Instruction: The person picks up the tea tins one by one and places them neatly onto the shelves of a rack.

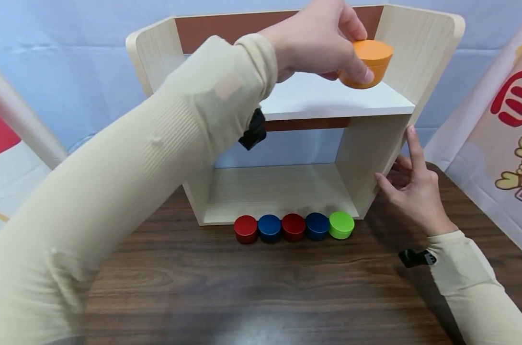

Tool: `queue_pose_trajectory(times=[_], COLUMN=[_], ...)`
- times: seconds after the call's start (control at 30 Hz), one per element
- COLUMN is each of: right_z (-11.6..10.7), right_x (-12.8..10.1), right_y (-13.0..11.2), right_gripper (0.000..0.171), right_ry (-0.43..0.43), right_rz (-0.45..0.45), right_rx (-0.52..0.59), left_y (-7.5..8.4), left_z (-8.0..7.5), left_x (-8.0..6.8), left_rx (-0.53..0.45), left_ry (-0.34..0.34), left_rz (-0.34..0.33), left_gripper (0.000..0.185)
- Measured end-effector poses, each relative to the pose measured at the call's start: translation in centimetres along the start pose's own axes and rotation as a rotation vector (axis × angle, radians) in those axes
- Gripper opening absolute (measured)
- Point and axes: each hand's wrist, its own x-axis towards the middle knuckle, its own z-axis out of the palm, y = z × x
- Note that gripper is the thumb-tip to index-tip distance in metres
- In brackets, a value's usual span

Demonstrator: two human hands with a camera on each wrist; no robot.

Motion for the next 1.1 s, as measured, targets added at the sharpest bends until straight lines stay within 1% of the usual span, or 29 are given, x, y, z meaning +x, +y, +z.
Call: queue_pose_trajectory(times=[0.07, 0.13, 0.27, 0.5, 0.67, 0.8, 1.1], right_z=[0.0, 0.0, 0.0, -0.2, -0.1, 0.0, 0.4], right_x=[0.0, -0.1, -0.1, -0.2, -0.2, -0.1, 0.0], right_y=[0.0, 0.0, -0.1, -0.2, -0.2, -0.2, -0.3], right_gripper=[0.115, 0.116, 0.116, 0.116, 0.116, 0.116, 0.116], right_ry=[0.001, 0.003, 0.000, -0.016, -0.017, -0.015, -0.020], right_rz=[0.001, 0.000, -0.002, 0.013, 0.030, 0.028, 0.027], right_rx=[0.006, 0.002, -0.004, -0.019, -0.022, -0.016, -0.018], left_y=[0.3, 0.5, 0.5, 0.7, 0.9, 0.9, 0.5], left_z=[0.3, 0.4, 0.9, 2.0, 2.8, 2.9, 3.1], left_x=[0.4, 0.9, 1.8, 2.2, 2.9, 3.4, 3.9], left_rx=[0.011, 0.001, -0.005, 0.020, 0.043, 0.051, 0.051], left_ry=[0.000, -0.003, 0.001, 0.008, 0.002, -0.003, -0.010], left_rz=[-0.013, -0.027, -0.045, -0.063, -0.081, -0.090, -0.149], left_gripper=[0.058, 0.057, 0.057, 0.051, 0.048, 0.045, 0.040])
